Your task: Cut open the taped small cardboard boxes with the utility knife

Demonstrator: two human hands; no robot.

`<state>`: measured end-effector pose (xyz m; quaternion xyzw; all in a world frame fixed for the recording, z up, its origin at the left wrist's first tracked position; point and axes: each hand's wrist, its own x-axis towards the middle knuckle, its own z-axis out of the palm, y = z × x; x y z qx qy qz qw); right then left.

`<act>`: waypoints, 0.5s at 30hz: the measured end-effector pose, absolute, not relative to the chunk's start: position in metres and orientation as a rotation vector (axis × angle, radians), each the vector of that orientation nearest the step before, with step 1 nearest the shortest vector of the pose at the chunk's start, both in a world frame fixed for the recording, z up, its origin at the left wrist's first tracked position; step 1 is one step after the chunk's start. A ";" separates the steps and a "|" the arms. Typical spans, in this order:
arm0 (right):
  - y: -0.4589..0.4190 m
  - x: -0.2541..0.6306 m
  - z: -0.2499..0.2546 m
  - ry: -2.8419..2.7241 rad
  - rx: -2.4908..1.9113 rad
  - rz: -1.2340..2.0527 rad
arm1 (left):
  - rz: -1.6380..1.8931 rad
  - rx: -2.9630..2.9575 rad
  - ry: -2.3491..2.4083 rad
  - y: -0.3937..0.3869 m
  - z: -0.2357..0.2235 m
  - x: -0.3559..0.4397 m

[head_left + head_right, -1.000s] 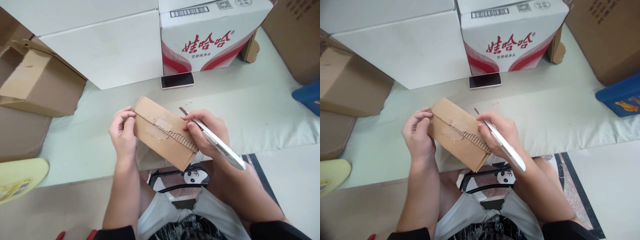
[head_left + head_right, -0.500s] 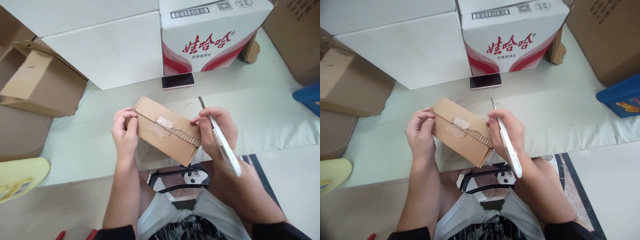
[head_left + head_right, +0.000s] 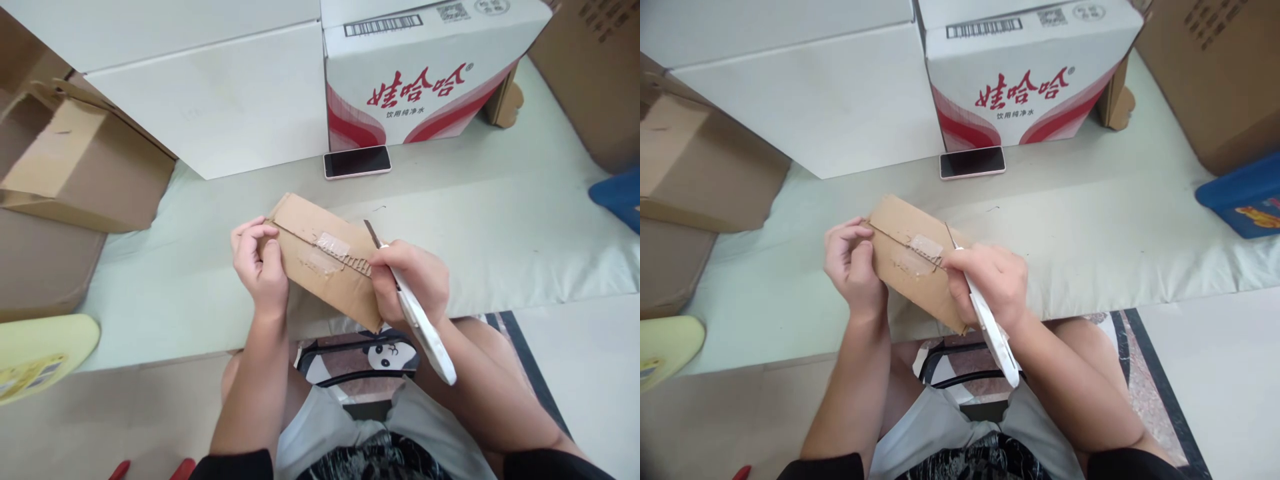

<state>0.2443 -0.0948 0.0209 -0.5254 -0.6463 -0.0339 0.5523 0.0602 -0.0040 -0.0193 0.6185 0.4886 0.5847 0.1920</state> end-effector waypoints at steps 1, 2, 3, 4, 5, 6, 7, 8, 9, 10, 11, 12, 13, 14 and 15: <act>-0.095 0.244 0.021 -1.527 -1.241 -0.083 | 1.652 1.729 1.372 -0.004 -0.020 0.061; -0.095 0.244 0.021 -1.528 -1.242 -0.090 | 1.655 1.724 1.378 -0.003 -0.021 0.062; -0.096 0.244 0.021 -1.531 -1.245 -0.097 | 1.651 1.721 1.387 -0.003 -0.021 0.062; -0.096 0.244 0.021 -1.531 -1.244 -0.105 | 1.647 1.719 1.398 -0.003 -0.021 0.062; -0.096 0.245 0.021 -1.527 -1.240 -0.108 | 1.645 1.717 1.406 -0.003 -0.021 0.063; -0.095 0.245 0.021 -1.520 -1.230 -0.108 | 1.646 1.716 1.408 -0.002 -0.021 0.063; -0.095 0.245 0.020 -1.510 -1.217 -0.107 | 1.651 1.712 1.403 -0.002 -0.021 0.063; -0.095 0.245 0.020 -1.499 -1.206 -0.104 | 1.659 1.708 1.393 -0.002 -0.021 0.063; -0.095 0.245 0.020 -1.490 -1.199 -0.098 | 1.664 1.705 1.384 -0.002 -0.021 0.063; -0.095 0.245 0.020 -1.484 -1.196 -0.092 | 1.667 1.706 1.377 -0.002 -0.021 0.063; -0.094 0.245 0.020 -1.480 -1.196 -0.088 | 1.667 1.706 1.373 -0.002 -0.021 0.063; -0.094 0.245 0.021 -1.479 -1.195 -0.090 | 1.667 1.705 1.372 -0.002 -0.021 0.063; -0.094 0.245 0.021 -1.483 -1.192 -0.093 | 1.668 1.703 1.370 -0.002 -0.022 0.063; -0.093 0.245 0.022 -1.488 -1.191 -0.096 | 1.669 1.700 1.364 -0.002 -0.022 0.063; -0.093 0.245 0.022 -1.495 -1.193 -0.100 | 1.669 1.691 1.353 -0.002 -0.023 0.063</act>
